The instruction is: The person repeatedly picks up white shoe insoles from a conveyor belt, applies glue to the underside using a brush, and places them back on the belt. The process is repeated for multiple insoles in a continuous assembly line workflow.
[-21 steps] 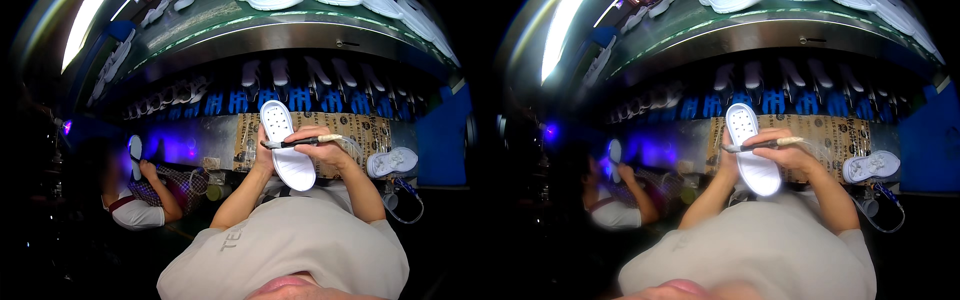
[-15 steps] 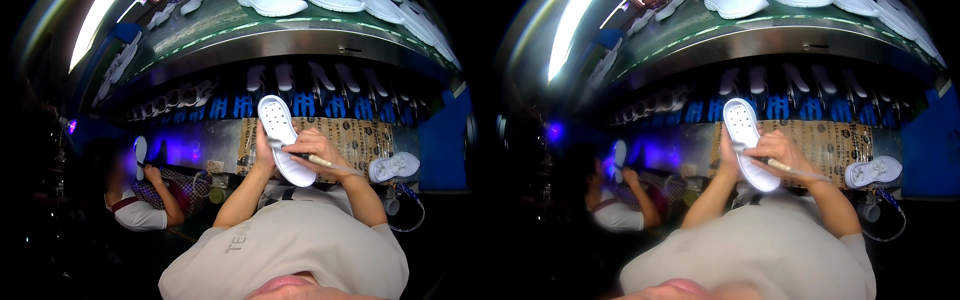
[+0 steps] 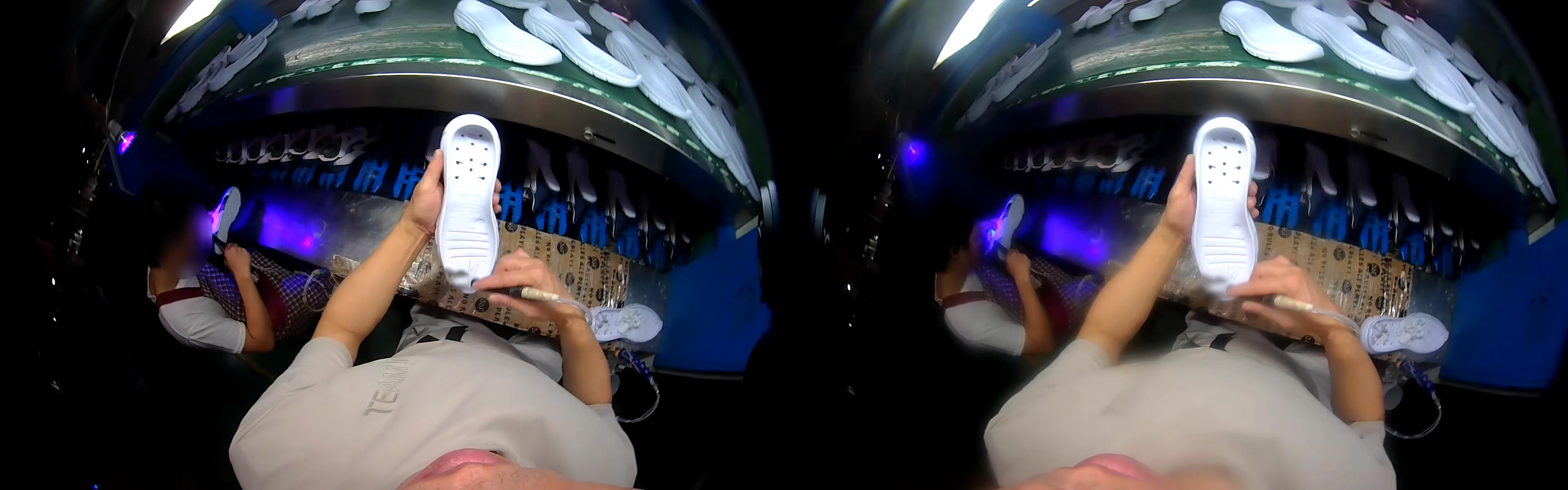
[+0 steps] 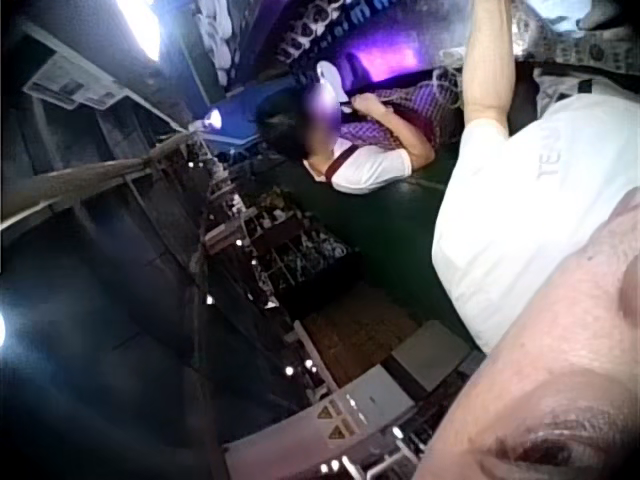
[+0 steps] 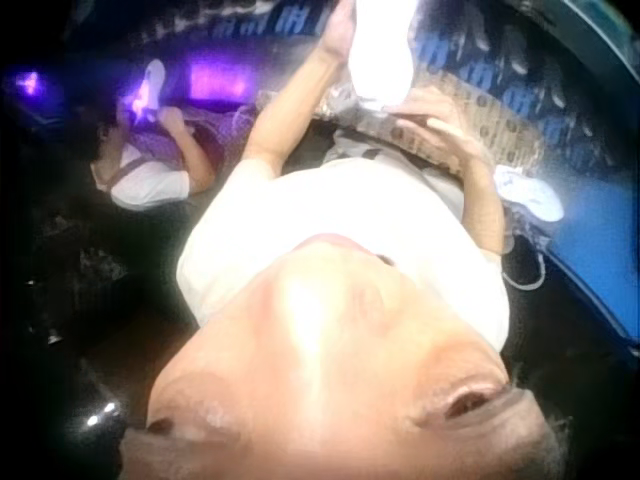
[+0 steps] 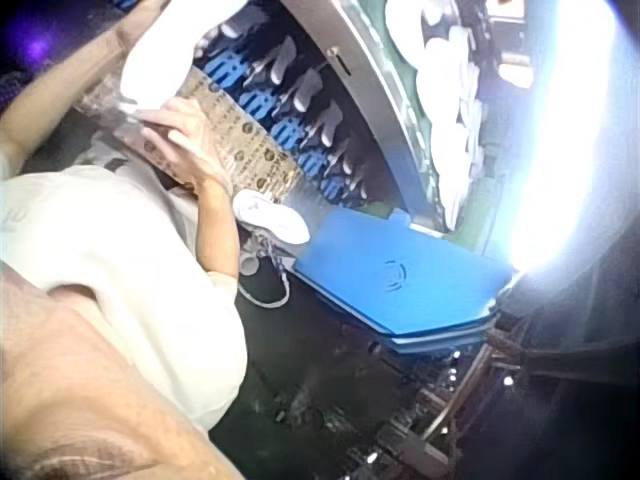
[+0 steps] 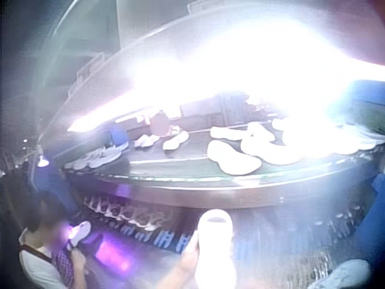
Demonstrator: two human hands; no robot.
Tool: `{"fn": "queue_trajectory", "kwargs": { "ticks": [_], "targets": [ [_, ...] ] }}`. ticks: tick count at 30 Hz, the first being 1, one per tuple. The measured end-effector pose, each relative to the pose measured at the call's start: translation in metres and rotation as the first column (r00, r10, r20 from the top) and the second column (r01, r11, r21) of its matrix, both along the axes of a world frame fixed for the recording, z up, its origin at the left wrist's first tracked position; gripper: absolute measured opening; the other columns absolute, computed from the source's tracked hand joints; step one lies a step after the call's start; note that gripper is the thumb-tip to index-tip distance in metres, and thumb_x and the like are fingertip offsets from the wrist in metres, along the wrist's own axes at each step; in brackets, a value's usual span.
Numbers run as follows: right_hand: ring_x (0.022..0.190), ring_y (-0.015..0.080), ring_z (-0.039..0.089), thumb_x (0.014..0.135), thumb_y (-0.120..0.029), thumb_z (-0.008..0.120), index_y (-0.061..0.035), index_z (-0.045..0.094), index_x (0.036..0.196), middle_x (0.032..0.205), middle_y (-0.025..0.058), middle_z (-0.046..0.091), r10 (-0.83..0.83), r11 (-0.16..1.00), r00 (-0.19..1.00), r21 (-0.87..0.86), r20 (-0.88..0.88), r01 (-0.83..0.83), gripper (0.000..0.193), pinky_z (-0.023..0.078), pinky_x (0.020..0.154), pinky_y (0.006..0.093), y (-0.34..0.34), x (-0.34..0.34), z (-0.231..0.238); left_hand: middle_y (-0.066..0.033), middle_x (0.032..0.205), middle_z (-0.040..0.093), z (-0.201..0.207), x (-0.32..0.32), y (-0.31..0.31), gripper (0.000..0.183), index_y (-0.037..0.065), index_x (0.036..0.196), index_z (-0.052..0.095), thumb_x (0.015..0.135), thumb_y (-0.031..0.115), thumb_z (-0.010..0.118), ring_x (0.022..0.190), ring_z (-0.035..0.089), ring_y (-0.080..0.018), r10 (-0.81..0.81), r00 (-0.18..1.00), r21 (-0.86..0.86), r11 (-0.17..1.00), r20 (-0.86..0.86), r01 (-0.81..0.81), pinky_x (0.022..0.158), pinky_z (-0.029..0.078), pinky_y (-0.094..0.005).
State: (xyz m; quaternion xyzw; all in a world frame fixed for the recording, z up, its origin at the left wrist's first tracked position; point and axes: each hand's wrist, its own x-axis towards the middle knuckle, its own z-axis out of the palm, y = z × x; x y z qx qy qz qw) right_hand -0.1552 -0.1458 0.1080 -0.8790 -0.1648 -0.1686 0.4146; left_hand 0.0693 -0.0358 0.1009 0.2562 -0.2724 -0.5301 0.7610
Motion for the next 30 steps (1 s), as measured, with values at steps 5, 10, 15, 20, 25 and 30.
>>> {"fn": "queue_trajectory", "kwargs": {
  "ticks": [5,10,15,20,25,30],
  "targets": [
    [0.076,0.0197,0.061,0.083,-0.015,0.08,-0.0097,0.08,0.107,0.084,0.0064,0.072,0.006,0.993,0.998,0.115,-0.064,0.001,0.025,0.044,0.076,0.0336,-0.016,-0.005,0.017,-0.0225,0.111,0.07,0.02,0.0,-0.021,0.069,0.0,0.14,0.053,0.11,0.054,0.021,0.096,0.073,-0.0335,-0.133,0.962,0.146,0.984,0.24,0.1,0.086,0.061,-0.0457],
    [0.074,0.0204,0.06,0.086,-0.015,0.079,-0.0117,0.079,0.11,0.086,0.0042,0.073,0.203,0.978,0.976,-0.034,-0.079,-0.206,0.024,0.045,0.076,0.0344,-0.017,0.003,0.017,-0.023,0.122,0.069,0.055,-0.004,-0.029,0.07,-0.002,0.138,0.06,0.108,0.057,0.04,0.112,0.069,-0.0304,-0.252,0.767,0.413,0.911,0.59,-0.018,0.095,0.054,-0.0398],
    [0.076,0.0202,0.061,0.081,-0.007,0.08,-0.012,0.079,0.111,0.086,0.0037,0.07,-0.065,0.979,0.997,-0.197,-0.052,0.053,0.03,0.047,0.078,0.0347,-0.004,0.003,0.031,-0.024,0.139,0.062,0.068,-0.003,-0.037,0.078,0.001,0.137,0.065,0.103,0.067,0.04,0.128,0.059,-0.035,-0.4,0.482,0.51,0.852,0.78,-0.118,0.108,0.044,-0.042],
    [0.082,0.0212,0.06,0.078,-0.003,0.081,-0.0152,0.079,0.109,0.086,0.002,0.066,-0.056,0.998,0.993,-0.012,-0.105,0.055,0.034,0.048,0.078,0.0347,-0.005,-0.009,0.036,-0.0232,0.145,0.058,0.079,-0.012,-0.04,0.076,0.004,0.138,0.065,0.103,0.067,0.04,0.137,0.052,-0.0377,-0.557,0.275,0.61,0.773,0.784,-0.174,0.113,0.038,-0.0439],
    [0.075,0.0203,0.061,0.078,-0.005,0.082,-0.0143,0.079,0.112,0.085,0.0036,0.066,0.007,0.961,0.995,-0.273,-0.097,-0.033,0.036,0.05,0.072,0.034,-0.005,-0.003,0.038,-0.0241,0.146,0.056,0.075,-0.005,-0.038,0.074,0.005,0.138,0.065,0.103,0.066,0.04,0.138,0.05,-0.0394,-0.639,0.228,0.675,0.722,0.734,-0.149,0.114,0.036,-0.0447],
    [0.076,0.0189,0.06,0.079,-0.005,0.082,-0.0148,0.079,0.112,0.083,0.0036,0.066,-0.221,0.963,0.974,-0.166,-0.054,0.21,0.034,0.05,0.07,0.0344,-0.013,-0.011,0.039,-0.023,0.144,0.059,0.059,0.007,-0.042,0.075,0.004,0.138,0.064,0.103,0.066,0.042,0.135,0.054,-0.0357,-0.658,0.213,0.681,0.73,0.723,-0.057,0.112,0.04,-0.041]
  ]
}}
